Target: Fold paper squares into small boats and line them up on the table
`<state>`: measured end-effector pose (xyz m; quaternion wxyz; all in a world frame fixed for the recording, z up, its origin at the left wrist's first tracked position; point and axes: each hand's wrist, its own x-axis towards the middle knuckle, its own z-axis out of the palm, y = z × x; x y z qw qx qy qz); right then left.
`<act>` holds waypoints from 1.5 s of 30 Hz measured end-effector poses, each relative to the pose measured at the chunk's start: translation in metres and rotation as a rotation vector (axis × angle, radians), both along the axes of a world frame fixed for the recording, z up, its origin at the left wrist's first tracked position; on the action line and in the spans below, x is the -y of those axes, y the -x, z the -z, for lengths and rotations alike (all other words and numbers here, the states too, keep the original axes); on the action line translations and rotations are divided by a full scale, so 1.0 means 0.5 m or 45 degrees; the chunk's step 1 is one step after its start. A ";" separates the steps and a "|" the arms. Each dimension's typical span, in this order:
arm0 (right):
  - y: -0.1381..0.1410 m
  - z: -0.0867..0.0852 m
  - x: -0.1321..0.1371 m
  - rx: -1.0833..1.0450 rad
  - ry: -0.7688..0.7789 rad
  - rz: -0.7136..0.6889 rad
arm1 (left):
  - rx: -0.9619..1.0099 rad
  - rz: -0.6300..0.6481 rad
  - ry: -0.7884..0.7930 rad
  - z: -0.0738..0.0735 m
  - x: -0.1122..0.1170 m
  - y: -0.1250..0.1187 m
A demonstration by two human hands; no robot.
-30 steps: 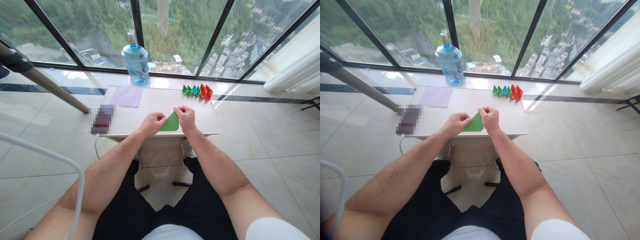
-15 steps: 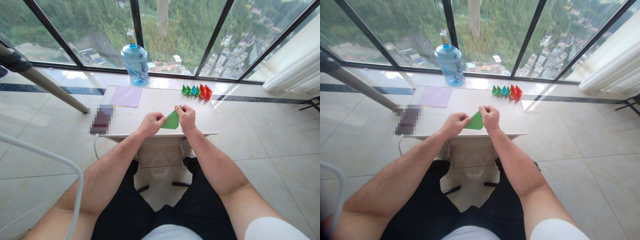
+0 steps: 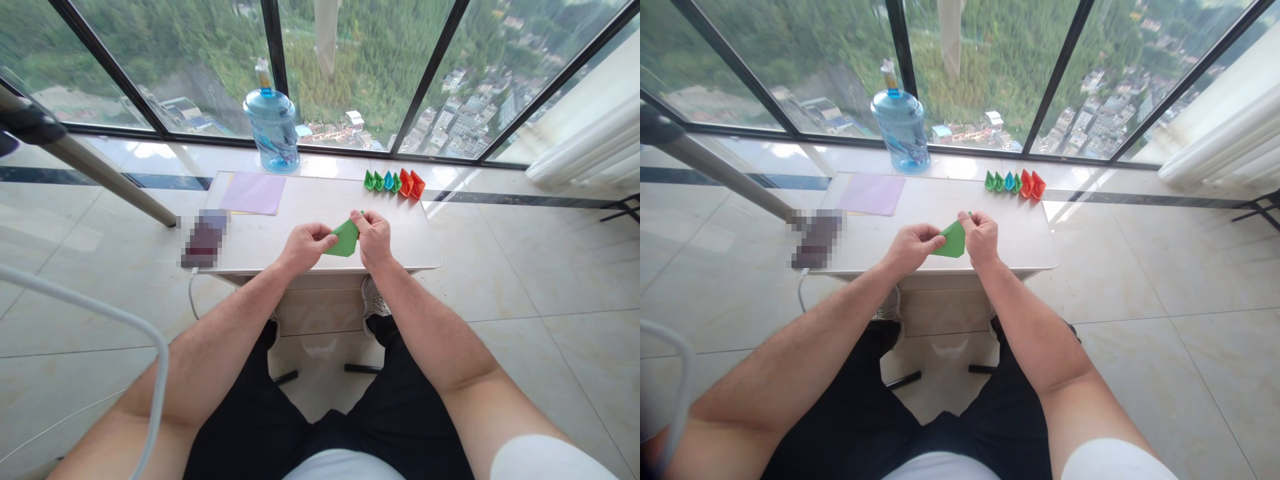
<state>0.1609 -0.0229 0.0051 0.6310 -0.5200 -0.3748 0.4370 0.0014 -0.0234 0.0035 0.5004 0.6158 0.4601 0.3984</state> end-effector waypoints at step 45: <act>0.018 -0.002 0.013 -0.298 0.068 -0.136 | 0.179 -0.223 0.031 -0.026 0.002 0.004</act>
